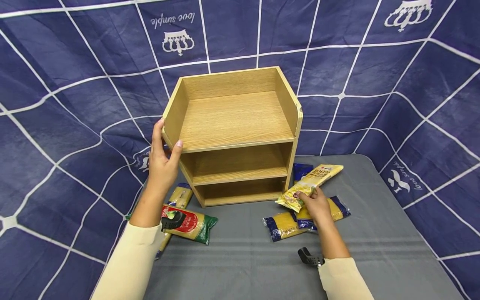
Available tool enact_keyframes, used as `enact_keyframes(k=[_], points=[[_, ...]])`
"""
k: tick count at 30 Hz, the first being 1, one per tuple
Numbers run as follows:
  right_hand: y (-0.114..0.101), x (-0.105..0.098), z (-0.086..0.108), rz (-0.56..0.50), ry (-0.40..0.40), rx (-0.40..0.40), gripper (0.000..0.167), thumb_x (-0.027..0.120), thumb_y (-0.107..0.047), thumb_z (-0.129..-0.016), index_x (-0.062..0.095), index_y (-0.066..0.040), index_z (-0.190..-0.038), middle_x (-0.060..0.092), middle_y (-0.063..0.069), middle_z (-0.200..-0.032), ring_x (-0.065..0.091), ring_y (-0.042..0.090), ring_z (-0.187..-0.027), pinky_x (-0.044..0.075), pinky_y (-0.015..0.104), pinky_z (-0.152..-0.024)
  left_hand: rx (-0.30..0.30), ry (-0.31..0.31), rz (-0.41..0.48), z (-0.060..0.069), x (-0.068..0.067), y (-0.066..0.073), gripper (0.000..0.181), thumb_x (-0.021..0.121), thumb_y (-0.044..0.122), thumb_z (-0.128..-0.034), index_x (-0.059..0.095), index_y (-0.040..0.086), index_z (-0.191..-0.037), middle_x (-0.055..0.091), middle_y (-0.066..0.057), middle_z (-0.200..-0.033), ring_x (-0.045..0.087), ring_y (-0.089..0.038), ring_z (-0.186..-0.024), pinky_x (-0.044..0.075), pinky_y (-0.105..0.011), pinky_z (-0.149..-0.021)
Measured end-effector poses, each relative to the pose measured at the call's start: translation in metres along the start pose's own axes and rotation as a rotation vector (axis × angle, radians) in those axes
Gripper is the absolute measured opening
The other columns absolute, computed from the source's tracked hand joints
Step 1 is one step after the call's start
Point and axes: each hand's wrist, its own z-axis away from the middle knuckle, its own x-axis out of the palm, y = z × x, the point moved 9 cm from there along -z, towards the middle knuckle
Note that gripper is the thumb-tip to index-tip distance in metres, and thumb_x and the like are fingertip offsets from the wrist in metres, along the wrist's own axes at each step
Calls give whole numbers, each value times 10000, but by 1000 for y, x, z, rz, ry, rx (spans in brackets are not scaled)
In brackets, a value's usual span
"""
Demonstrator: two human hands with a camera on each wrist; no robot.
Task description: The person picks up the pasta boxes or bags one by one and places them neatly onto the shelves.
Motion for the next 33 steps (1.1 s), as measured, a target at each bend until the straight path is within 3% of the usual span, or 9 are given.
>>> enact_keyframes(k=[3, 5, 8, 11, 13, 22, 27, 29, 33], points=[[-4, 4, -3, 5, 6, -25, 999, 633, -387, -978, -39, -9, -1612, 636, 232, -1172, 555, 46, -651, 498, 246, -603, 4, 4, -13, 0, -1, 0, 658, 609, 302, -1013, 277, 355, -1580, 406, -56, -1559, 439, -258, -1398, 394, -575, -1106], [-5, 7, -4, -21, -3, -31, 999, 649, -335, -970, -44, -8, -1611, 626, 118, -974, 542, 53, -592, 496, 261, -571, 6, 3, -22, 1, -1, -1, 659, 610, 305, -1012, 278, 350, -1580, 415, -66, -1553, 443, -266, -1395, 392, -579, -1105], [-3, 9, -6, -39, -44, -28, 1030, 637, -327, -979, -116, 19, -1591, 611, 269, -1126, 559, 37, -666, 509, 235, -629, 11, 8, -42, 2, -3, -1, 660, 615, 301, -1009, 283, 349, -1577, 424, -70, -1552, 454, -269, -1388, 405, -574, -1089], [2, 9, -7, -76, -68, 1, 1058, 631, -342, -985, -160, 49, -1569, 360, 401, -1468, 567, 35, -770, 511, 202, -702, 26, 6, -42, 1, -4, 0, 657, 611, 270, -1012, 286, 335, -1579, 415, -57, -1569, 448, -262, -1398, 409, -567, -1090], [5, 8, -9, -105, -74, 18, 1061, 621, -344, -991, -177, 69, -1556, 252, 388, -1542, 562, 26, -802, 511, 188, -722, 35, 0, -41, 0, -4, 0, 651, 603, 247, -1016, 289, 330, -1580, 406, -43, -1580, 445, -253, -1403, 411, -563, -1088], [11, 7, -10, -309, -55, 40, 1068, 650, -304, -990, -187, 10, -1574, 465, 54, -1139, 481, -30, -574, 473, 162, -594, 2, -50, 9, -4, -6, -4, 589, 555, 229, -1037, 322, 360, -1562, 418, -74, -1548, 483, -256, -1361, 523, -550, -981], [17, 6, -9, -433, -48, 85, 1045, 648, -266, -993, -185, -82, -1598, 501, 62, -1160, 388, -19, -476, 411, 158, -513, -24, -79, 89, -7, -7, -6, 584, 570, 159, -1025, 364, 327, -1545, 444, -89, -1487, 536, -233, -1269, 559, -519, -934], [20, 5, -9, -472, -46, 109, 1040, 635, -259, -1000, -203, -115, -1597, 442, 87, -1289, 386, -13, -493, 419, 164, -525, -29, -83, 121, -9, -7, -6, 594, 585, 111, -1009, 383, 295, -1536, 448, -90, -1476, 548, -223, -1249, 554, -528, -931], [23, 2, -10, -537, -30, 143, 1036, 622, -267, -1004, -222, -150, -1592, 532, -70, -977, 372, 0, -484, 417, 174, -529, -41, -97, 185, -12, -8, -6, 637, 599, 27, -979, 400, 264, -1535, 448, -72, -1492, 549, -217, -1282, 526, -561, -955]])
